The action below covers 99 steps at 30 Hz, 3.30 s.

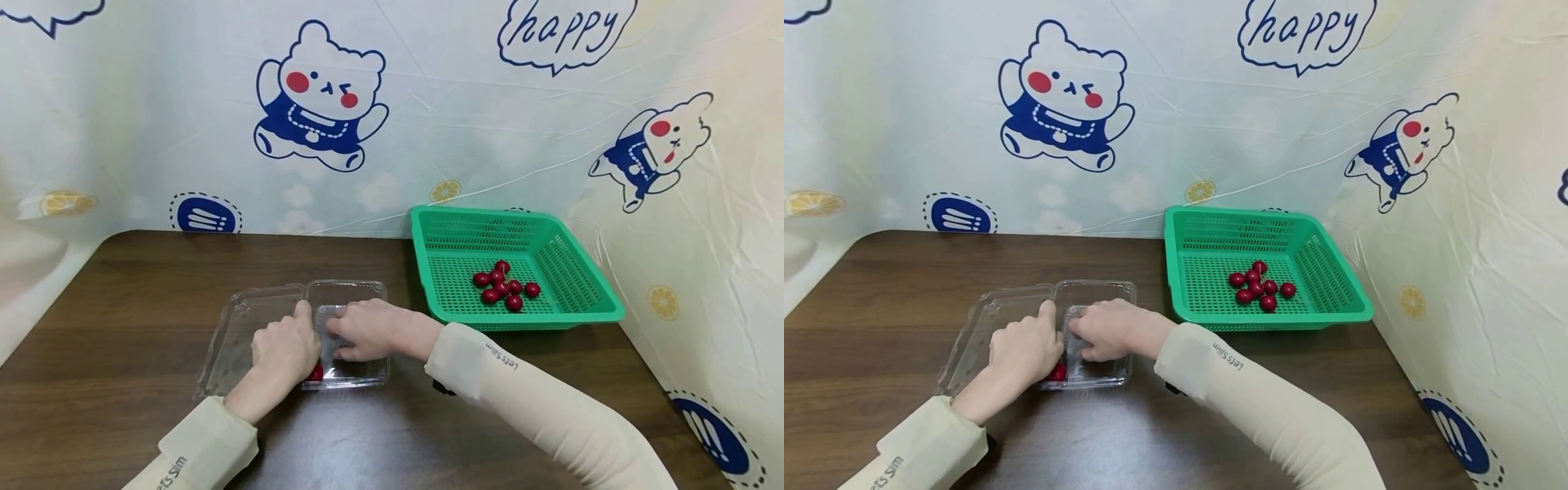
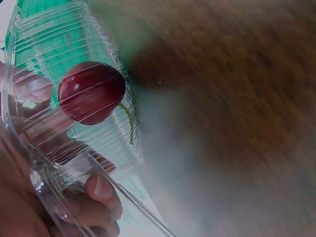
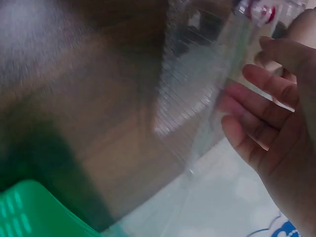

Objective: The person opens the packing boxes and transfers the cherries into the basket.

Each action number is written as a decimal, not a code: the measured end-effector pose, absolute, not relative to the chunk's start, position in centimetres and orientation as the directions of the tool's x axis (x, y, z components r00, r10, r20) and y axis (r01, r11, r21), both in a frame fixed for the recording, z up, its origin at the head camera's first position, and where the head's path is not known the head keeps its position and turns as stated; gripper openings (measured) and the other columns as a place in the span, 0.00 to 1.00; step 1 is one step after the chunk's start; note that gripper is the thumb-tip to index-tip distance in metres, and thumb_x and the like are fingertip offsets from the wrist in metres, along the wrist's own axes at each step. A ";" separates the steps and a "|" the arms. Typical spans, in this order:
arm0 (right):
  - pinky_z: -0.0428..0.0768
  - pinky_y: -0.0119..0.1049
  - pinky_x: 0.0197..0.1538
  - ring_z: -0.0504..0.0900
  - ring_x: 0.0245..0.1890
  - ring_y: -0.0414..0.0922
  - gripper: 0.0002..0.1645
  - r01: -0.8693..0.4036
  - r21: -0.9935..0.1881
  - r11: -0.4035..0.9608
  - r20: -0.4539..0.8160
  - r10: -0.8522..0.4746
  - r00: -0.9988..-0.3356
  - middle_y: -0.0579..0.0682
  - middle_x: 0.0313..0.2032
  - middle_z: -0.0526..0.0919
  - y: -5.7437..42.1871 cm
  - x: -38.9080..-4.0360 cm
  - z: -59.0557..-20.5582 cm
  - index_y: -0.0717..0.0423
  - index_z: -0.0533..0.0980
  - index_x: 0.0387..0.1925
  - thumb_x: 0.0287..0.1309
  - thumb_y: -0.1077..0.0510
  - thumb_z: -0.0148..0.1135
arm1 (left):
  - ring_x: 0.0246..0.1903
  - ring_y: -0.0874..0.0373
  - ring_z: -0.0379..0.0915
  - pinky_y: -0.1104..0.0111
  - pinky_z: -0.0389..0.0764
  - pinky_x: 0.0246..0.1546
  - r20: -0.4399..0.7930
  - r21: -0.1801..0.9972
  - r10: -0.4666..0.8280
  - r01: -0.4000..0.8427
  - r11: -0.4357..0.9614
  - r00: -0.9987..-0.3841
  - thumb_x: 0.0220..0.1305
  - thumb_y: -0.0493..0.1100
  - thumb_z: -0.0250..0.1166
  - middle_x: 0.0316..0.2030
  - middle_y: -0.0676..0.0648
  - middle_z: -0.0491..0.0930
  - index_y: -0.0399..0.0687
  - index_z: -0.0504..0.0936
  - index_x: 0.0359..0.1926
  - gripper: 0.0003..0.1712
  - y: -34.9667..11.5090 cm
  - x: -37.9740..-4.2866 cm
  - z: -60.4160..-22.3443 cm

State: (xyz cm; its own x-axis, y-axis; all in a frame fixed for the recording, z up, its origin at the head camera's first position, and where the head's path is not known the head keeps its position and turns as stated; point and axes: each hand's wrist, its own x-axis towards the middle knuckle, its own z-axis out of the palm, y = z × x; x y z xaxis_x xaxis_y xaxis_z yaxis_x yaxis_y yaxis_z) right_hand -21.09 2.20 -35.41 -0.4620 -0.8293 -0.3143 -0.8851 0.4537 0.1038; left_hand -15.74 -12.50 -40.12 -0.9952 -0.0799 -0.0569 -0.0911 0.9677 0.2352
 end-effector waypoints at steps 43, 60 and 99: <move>0.70 0.30 0.22 0.75 0.21 0.37 0.13 -0.621 -0.302 0.723 -0.173 -0.682 -0.711 0.39 0.20 0.75 0.4 -19.1 -39.0 0.46 0.74 0.26 0.51 0.47 0.69 | 0.26 0.36 0.80 0.50 0.73 0.21 -0.074 0.254 -0.092 -0.108 0.961 -0.993 0.64 0.41 0.51 0.28 0.32 0.82 0.40 0.66 0.39 0.08 -12.6 -15.8 -40.2; 0.78 0.39 0.28 0.82 0.34 0.46 0.18 -0.632 -0.044 0.774 -0.030 -0.634 -0.773 0.49 0.39 0.80 0.1 -19.0 -39.6 0.53 0.73 0.45 0.53 0.52 0.65 | 0.27 0.34 0.81 0.48 0.73 0.21 -0.027 0.250 -0.084 -0.088 0.964 -0.996 0.61 0.40 0.53 0.29 0.30 0.82 0.39 0.67 0.39 0.09 -12.5 -15.7 -40.4; 0.83 0.41 0.42 0.82 0.44 0.51 0.20 -0.716 0.251 0.651 -0.169 -0.699 -0.695 0.51 0.47 0.79 0.6 -20.1 -40.6 0.50 0.74 0.49 0.54 0.53 0.64 | 0.26 0.35 0.80 0.49 0.73 0.21 -0.062 0.244 -0.089 -0.101 0.964 -0.994 0.65 0.42 0.51 0.29 0.31 0.82 0.38 0.67 0.41 0.11 -12.6 -15.8 -40.2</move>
State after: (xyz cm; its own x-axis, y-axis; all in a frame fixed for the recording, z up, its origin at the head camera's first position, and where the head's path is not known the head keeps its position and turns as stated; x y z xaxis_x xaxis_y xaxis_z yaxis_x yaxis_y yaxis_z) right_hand -20.07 0.56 -40.58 -0.6950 -0.6988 -0.1690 -0.7160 0.6514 0.2511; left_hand -15.84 -12.58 -40.16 -0.9941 -0.0887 -0.0619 -0.1013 0.9644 0.2444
